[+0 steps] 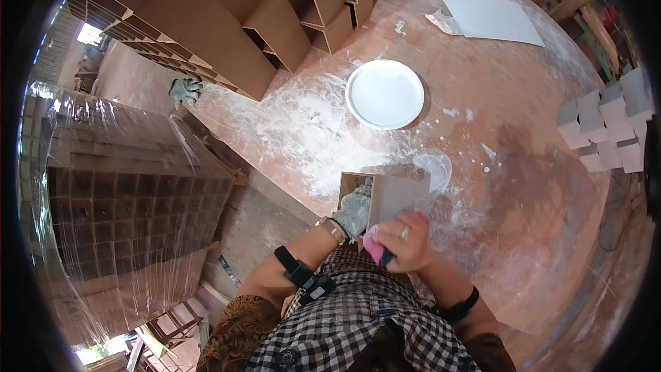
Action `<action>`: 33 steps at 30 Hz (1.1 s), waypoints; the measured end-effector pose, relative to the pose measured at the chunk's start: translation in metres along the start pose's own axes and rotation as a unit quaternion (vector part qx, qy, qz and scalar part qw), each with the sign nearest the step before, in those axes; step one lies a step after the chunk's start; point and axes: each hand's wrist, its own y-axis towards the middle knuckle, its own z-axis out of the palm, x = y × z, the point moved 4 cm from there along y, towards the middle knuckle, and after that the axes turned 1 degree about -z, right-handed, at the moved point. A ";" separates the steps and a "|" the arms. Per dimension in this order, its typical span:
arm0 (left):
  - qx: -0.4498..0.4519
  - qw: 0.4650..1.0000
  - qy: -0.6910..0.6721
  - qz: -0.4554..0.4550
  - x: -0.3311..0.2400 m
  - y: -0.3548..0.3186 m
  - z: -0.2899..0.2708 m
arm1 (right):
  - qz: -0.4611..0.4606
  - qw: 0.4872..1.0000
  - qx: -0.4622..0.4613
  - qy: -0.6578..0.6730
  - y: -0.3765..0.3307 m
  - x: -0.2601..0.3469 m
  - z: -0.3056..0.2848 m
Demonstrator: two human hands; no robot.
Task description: Polishing a small wooden box with a sponge and then removing plastic wrap from a large stack of boxes on a pallet.
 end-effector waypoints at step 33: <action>-0.026 0.956 -0.292 -0.006 0.017 0.010 0.006 | 0.114 0.992 -0.025 -0.046 0.040 -0.050 0.011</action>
